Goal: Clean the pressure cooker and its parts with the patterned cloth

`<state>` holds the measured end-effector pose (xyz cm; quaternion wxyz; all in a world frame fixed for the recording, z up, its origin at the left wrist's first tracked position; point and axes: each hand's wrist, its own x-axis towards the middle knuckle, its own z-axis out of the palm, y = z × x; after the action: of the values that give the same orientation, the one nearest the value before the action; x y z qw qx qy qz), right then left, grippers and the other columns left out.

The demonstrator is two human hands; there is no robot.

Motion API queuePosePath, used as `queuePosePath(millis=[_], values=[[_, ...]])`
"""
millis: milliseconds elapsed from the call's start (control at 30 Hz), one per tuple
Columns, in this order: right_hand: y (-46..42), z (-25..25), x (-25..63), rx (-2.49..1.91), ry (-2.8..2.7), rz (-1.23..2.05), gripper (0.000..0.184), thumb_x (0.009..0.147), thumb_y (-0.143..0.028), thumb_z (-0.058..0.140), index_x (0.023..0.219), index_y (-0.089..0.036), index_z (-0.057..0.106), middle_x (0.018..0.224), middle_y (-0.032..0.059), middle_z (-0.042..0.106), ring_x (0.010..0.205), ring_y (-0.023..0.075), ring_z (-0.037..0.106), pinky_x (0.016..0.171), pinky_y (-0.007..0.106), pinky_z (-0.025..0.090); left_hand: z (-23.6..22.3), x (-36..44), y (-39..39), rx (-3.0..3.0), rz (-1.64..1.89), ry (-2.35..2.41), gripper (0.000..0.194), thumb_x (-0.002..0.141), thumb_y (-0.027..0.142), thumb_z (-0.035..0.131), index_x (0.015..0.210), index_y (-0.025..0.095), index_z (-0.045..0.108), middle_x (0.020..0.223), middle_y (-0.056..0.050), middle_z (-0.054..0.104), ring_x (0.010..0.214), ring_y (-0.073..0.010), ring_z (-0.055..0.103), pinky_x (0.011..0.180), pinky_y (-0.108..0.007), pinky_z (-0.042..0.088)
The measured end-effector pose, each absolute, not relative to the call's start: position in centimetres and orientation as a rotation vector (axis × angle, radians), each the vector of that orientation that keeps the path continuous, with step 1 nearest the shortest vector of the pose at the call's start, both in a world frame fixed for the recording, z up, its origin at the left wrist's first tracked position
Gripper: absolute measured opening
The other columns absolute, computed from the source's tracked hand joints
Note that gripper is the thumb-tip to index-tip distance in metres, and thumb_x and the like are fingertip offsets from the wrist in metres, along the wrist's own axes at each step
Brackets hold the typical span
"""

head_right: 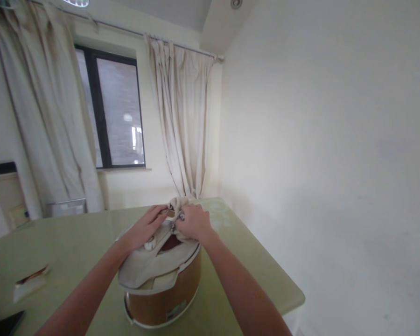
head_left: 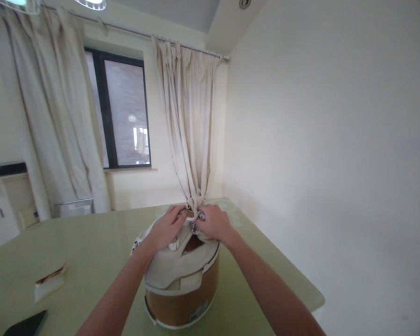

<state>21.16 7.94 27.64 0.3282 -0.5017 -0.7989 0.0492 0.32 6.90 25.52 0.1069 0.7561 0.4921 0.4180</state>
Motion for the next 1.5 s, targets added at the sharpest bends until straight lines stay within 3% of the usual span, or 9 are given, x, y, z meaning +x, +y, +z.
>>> queuePosePath(millis=[233, 433, 533, 633, 833, 1033, 1267, 1400, 1500], values=[[13.0, 29.1, 22.1, -1.243, -2.195, 0.317, 0.015, 0.085, -0.038, 0.069, 0.08, -0.028, 0.078, 0.085, 0.0056, 0.077, 0.088, 0.0295, 0.068, 0.082, 0.037, 0.044, 25.8, 1.3, 7.3, 2.132, 1.207, 1.586, 0.054, 0.102, 0.046, 0.038, 0.137, 0.017, 0.067, 0.141, -0.015, 0.065, 0.133, -0.0265, 0.062, 0.121, -0.041, 0.042], [4.6, 27.8, 22.3, -1.39, -2.125, -0.011, 0.025, 0.096, -0.046, 0.06, 0.095, -0.026, 0.076, 0.108, 0.0119, 0.076, 0.111, 0.0342, 0.062, 0.093, 0.045, 0.044, 25.2, 1.0, 8.3, 2.038, 1.291, 1.585, 0.056, 0.1, 0.039, 0.032, 0.135, 0.014, 0.068, 0.143, -0.014, 0.066, 0.137, -0.025, 0.06, 0.124, -0.042, 0.04], [-0.8, 26.9, 22.2, -1.305, -2.222, -0.216, 0.035, 0.095, -0.056, 0.061, 0.108, -0.025, 0.073, 0.12, 0.0131, 0.072, 0.123, 0.0356, 0.055, 0.101, 0.051, 0.043, 25.2, 0.9, 8.5, 2.034, 1.299, 1.57, 0.055, 0.1, 0.041, 0.033, 0.134, 0.015, 0.069, 0.141, -0.014, 0.068, 0.137, -0.0253, 0.06, 0.124, -0.042, 0.04], [-2.5, 26.8, 22.4, -1.256, -2.291, -0.246, 0.037, 0.095, -0.055, 0.062, 0.115, -0.026, 0.072, 0.125, 0.0114, 0.071, 0.125, 0.0341, 0.054, 0.101, 0.051, 0.045, 25.1, 0.9, 8.6, 2.045, 1.305, 1.545, 0.053, 0.101, 0.041, 0.034, 0.13, 0.016, 0.07, 0.14, -0.015, 0.068, 0.136, -0.0258, 0.06, 0.124, -0.043, 0.04], [5.6, 29.5, 22.8, -1.539, -2.305, -0.084, 0.04, 0.098, -0.053, 0.053, 0.122, -0.028, 0.073, 0.127, 0.011, 0.074, 0.119, 0.0367, 0.065, 0.093, 0.051, 0.053, 25.2, 0.9, 8.5, 2.115, 1.301, 1.514, 0.048, 0.102, 0.04, 0.034, 0.126, 0.019, 0.071, 0.134, -0.014, 0.069, 0.132, -0.0251, 0.061, 0.123, -0.044, 0.04], [11.2, 31.1, 22.1, -1.675, -2.384, 0.192, 0.046, 0.1, -0.054, 0.051, 0.133, -0.029, 0.072, 0.14, 0.0103, 0.072, 0.124, 0.0333, 0.068, 0.097, 0.044, 0.053, 25.5, 0.9, 8.7, 2.119, 1.272, 1.588, 0.05, 0.101, 0.037, 0.033, 0.125, 0.019, 0.072, 0.132, -0.012, 0.071, 0.131, -0.0238, 0.062, 0.122, -0.041, 0.042], [3.3, 28.2, 22.8, -1.484, -2.281, -0.253, 0.046, 0.105, -0.054, 0.042, 0.108, -0.023, 0.076, 0.119, 0.0113, 0.077, 0.12, 0.0322, 0.065, 0.1, 0.049, 0.047, 26.2, 1.2, 8.7, 2.095, 1.276, 1.623, 0.048, 0.095, 0.034, 0.036, 0.118, 0.018, 0.076, 0.126, -0.011, 0.075, 0.128, -0.0249, 0.064, 0.119, -0.039, 0.044], [-1.2, 26.9, 22.8, -1.352, -2.288, -0.406, 0.045, 0.105, -0.057, 0.046, 0.119, -0.024, 0.074, 0.126, 0.0124, 0.075, 0.128, 0.0314, 0.057, 0.11, 0.053, 0.037, 26.4, 1.3, 8.6, 2.067, 1.297, 1.622, 0.046, 0.094, 0.033, 0.037, 0.115, 0.02, 0.077, 0.126, -0.009, 0.077, 0.126, -0.024, 0.066, 0.119, -0.039, 0.045], [-2.1, 27.1, 22.7, -1.354, -2.299, -0.391, 0.045, 0.105, -0.057, 0.046, 0.12, -0.025, 0.074, 0.124, 0.0118, 0.075, 0.126, 0.0316, 0.058, 0.108, 0.052, 0.038, 26.5, 1.3, 8.6, 2.058, 1.3, 1.623, 0.048, 0.094, 0.032, 0.036, 0.118, 0.02, 0.076, 0.131, -0.008, 0.076, 0.13, -0.0223, 0.064, 0.12, -0.037, 0.043]])
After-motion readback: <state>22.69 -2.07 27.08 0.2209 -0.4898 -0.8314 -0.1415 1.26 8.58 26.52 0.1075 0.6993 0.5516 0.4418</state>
